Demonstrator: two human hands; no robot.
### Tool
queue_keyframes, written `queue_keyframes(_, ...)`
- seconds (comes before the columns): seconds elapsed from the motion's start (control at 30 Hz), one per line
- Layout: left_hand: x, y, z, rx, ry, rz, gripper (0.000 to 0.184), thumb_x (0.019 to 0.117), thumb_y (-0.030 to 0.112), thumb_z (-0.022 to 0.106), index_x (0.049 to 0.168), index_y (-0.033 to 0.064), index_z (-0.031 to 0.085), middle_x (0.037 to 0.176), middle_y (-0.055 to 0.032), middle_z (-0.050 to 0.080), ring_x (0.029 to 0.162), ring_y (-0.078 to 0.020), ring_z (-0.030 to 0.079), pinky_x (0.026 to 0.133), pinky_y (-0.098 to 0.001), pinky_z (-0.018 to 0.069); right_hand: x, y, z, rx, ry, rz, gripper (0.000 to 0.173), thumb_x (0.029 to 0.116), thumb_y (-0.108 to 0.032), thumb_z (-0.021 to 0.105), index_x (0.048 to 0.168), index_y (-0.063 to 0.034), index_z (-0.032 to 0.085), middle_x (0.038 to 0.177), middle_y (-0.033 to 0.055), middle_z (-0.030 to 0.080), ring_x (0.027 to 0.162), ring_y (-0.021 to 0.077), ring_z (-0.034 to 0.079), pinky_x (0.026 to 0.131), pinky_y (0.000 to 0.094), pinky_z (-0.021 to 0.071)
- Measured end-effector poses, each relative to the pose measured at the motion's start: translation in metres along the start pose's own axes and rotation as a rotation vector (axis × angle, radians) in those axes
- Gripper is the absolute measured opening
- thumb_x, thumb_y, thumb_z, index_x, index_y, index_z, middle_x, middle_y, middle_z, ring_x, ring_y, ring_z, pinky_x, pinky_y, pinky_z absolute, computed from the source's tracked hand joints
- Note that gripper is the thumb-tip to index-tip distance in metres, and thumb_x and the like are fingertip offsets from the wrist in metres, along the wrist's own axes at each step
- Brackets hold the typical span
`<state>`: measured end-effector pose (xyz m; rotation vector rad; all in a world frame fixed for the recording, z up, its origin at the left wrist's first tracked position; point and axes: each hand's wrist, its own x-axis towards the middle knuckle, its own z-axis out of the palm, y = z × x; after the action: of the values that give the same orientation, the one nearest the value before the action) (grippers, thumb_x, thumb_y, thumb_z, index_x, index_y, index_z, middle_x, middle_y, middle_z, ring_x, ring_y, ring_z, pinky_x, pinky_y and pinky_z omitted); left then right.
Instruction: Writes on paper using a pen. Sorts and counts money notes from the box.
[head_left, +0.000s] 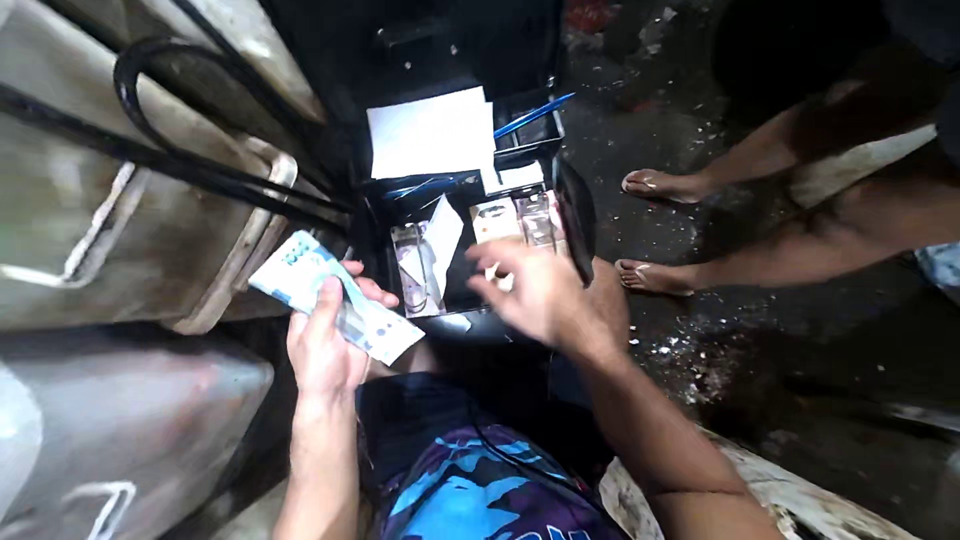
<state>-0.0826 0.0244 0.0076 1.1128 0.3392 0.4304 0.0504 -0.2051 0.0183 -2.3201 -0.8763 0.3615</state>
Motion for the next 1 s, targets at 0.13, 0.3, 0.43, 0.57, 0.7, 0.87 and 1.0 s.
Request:
queue_keyframes(0.13, 0.001, -0.009, 0.004, -0.001, -0.088, -0.090, 0.040, 0.1125, 0.027, 0.033, 0.135, 0.0008, 0.054, 0.101, -0.0179, 0.070, 0.091, -0.0294, 0.073, 0.087, -0.0495, 0.0620, 0.044, 0.047, -0.014, -0.284, 0.033, 0.059, 0.053, 0.0958, -0.048, 0.066, 0.141, -0.0210, 0.062, 0.136, 0.0108, 0.065, 0.126, 0.0389, 0.060, 0.097, 0.0637, 0.0520)
queue_keyframes(0.3, 0.001, -0.021, 0.018, -0.058, -0.067, -0.183, 0.043, 0.1133, 0.026, 0.032, 0.137, -0.0020, 0.054, 0.111, -0.0221, 0.071, 0.101, -0.0338, 0.072, 0.093, -0.0521, 0.0602, 0.060, 0.048, -0.004, -0.174, 0.114, 0.200, 0.081, 0.0847, -0.045, 0.081, 0.148, -0.0082, 0.047, 0.127, 0.0258, 0.062, 0.109, 0.0466, 0.064, 0.087, 0.0693, 0.0528)
queue_keyframes(0.43, 0.008, -0.016, 0.016, -0.065, -0.117, -0.178, 0.039, 0.1129, 0.017, 0.032, 0.136, -0.0091, 0.050, 0.111, -0.0263, 0.072, 0.103, -0.0380, 0.073, 0.095, -0.0524, 0.0601, 0.060, 0.057, -0.005, 0.009, 0.072, 0.273, 0.084, 0.0795, -0.027, 0.085, 0.150, -0.0124, 0.043, 0.110, 0.0196, 0.069, 0.094, 0.0367, 0.069, 0.081, 0.0636, 0.0571)
queue_keyframes(0.57, 0.016, -0.011, 0.012, -0.053, -0.200, -0.197, 0.034, 0.1120, 0.014, 0.035, 0.135, -0.0067, 0.049, 0.116, -0.0238, 0.072, 0.103, -0.0345, 0.073, 0.092, -0.0469, 0.0621, 0.039, 0.069, -0.021, 0.199, 0.021, 0.115, 0.050, 0.0913, -0.019, 0.075, 0.139, -0.0194, 0.059, 0.104, 0.0080, 0.071, 0.077, 0.0194, 0.069, 0.068, 0.0424, 0.0611)
queue_keyframes(0.7, 0.030, -0.007, 0.012, 0.203, -0.209, -0.191, 0.030, 0.1114, 0.015, 0.040, 0.131, -0.0020, 0.053, 0.113, -0.0157, 0.073, 0.096, -0.0247, 0.075, 0.083, -0.0399, 0.0645, 0.021, 0.072, -0.022, 0.027, 0.164, -0.090, 0.018, 0.0990, -0.020, 0.067, 0.116, -0.0205, 0.073, 0.104, -0.0007, 0.072, 0.081, 0.0106, 0.068, 0.068, 0.0324, 0.0597)
queue_keyframes(0.87, 0.055, -0.010, 0.017, 0.848, -0.123, -0.028, 0.035, 0.1034, 0.025, 0.058, 0.134, 0.0092, 0.057, 0.111, -0.0058, 0.071, 0.099, -0.0125, 0.070, 0.090, -0.0375, 0.0601, 0.015, 0.056, -0.021, -0.258, 0.066, -0.133, 0.040, 0.0930, -0.037, 0.072, 0.128, -0.0172, 0.067, 0.119, 0.0093, 0.068, 0.106, 0.0305, 0.064, 0.086, 0.0549, 0.0538)
queue_keyframes(1.0, 0.068, -0.028, 0.029, 1.032, -0.057, -0.027, 0.052, 0.0972, 0.024, 0.068, 0.142, 0.0092, 0.047, 0.113, -0.0102, 0.071, 0.102, -0.0231, 0.071, 0.090, -0.0488, 0.0593, 0.011, 0.021, -0.011, -0.461, -0.124, 0.099, 0.087, 0.0779, -0.078, 0.067, 0.132, -0.0096, 0.058, 0.118, 0.0210, 0.064, 0.097, 0.0423, 0.066, 0.072, 0.0652, 0.0536)
